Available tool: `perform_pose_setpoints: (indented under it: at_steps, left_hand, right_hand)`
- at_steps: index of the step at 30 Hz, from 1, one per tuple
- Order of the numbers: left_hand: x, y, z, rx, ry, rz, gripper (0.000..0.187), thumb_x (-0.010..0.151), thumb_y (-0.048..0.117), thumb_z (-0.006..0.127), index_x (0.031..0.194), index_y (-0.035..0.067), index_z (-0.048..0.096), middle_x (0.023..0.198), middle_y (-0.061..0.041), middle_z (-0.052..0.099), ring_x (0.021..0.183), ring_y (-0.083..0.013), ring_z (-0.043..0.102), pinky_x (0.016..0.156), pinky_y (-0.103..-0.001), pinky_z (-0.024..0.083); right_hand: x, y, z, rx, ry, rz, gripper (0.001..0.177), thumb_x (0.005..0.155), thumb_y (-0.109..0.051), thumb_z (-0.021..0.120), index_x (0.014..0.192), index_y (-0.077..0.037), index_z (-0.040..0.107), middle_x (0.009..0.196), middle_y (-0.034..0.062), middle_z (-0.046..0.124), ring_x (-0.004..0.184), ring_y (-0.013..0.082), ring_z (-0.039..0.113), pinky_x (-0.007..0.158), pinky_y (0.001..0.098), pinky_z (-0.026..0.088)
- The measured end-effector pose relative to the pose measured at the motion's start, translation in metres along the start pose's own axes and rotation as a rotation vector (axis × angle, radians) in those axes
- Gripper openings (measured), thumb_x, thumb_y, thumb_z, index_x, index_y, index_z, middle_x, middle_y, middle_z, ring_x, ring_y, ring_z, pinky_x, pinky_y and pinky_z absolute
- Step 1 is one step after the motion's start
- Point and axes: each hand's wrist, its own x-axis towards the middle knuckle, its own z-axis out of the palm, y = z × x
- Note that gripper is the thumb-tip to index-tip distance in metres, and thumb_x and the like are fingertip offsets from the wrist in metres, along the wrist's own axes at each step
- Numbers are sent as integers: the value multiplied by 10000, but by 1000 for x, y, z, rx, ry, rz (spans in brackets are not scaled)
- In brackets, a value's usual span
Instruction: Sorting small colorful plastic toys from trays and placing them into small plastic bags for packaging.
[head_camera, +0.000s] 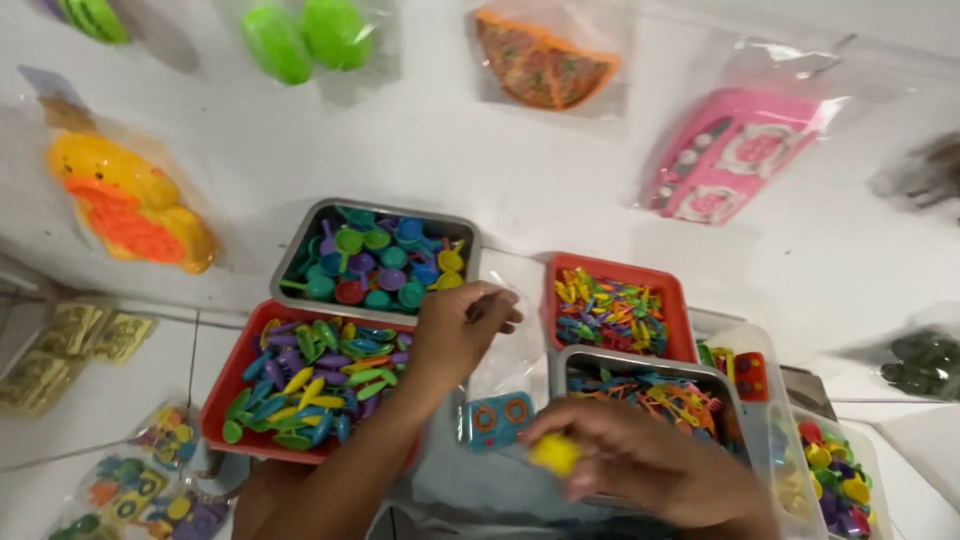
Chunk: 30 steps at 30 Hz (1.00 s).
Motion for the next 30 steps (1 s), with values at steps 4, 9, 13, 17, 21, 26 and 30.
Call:
perform_pose_setpoints:
  at_steps: [4, 9, 13, 17, 21, 26, 30]
  left_hand:
    - [-5, 11, -7, 88, -42, 44, 186, 889, 163, 696, 997, 51, 798, 729, -37, 770, 574, -89, 618, 505, -227, 468]
    - [-11, 9, -7, -57, -155, 142, 129, 923, 89, 664, 950, 29, 775, 788, -21, 787, 662, -79, 699, 599, -201, 535]
    - [-9, 7, -4, 54, -180, 108, 167, 891, 70, 694, 1021, 40, 794, 693, -32, 755, 525, -52, 593, 447, -201, 393]
    - [-6, 1, 2, -4, -232, 97, 180, 904, 83, 702, 1055, 20, 778, 811, -61, 803, 700, -91, 744, 580, -193, 544]
    - [-3, 0, 6, -74, -276, 93, 194, 912, 85, 684, 1074, 23, 771, 891, -76, 802, 721, -108, 731, 677, -227, 632]
    - [-5, -5, 8, -192, -314, 112, 220, 935, 142, 707, 1076, -11, 778, 913, -204, 793, 834, -243, 778, 759, -350, 625]
    - [-1, -18, 9, -237, -392, 49, 411, 856, 195, 791, 1214, 2, 733, 1055, -205, 781, 987, -271, 754, 874, -423, 608]
  right_hand:
    - [37, -2, 24, -540, 89, -463, 450, 896, -178, 699, 1340, -129, 640, 1094, 6, 741, 845, 123, 669, 730, 288, 552]
    - [63, 35, -14, -398, 465, -688, 202, 809, 3, 765, 975, -19, 653, 1331, 152, 650, 1015, 197, 703, 758, 316, 601]
    - [70, 47, -27, -364, 683, -657, 616, 667, 85, 851, 1245, -30, 670, 1060, 102, 771, 824, 178, 715, 726, 302, 605]
    - [79, 58, -33, -594, 717, -911, 580, 599, -64, 940, 1135, -79, 719, 1259, 97, 645, 1231, 281, 626, 1040, 434, 541]
    - [73, 48, -35, -546, 670, -913, 578, 608, -101, 933, 1141, -106, 709, 1579, 147, 446, 1162, 257, 673, 975, 401, 584]
    - [80, 83, -62, -170, 550, -819, 508, 692, 75, 861, 1180, 88, 719, 1100, 258, 747, 1047, 423, 728, 899, 564, 589]
    - [84, 88, -74, 21, 524, -802, 525, 692, 118, 832, 1197, 134, 688, 1017, 277, 741, 957, 395, 736, 811, 538, 618]
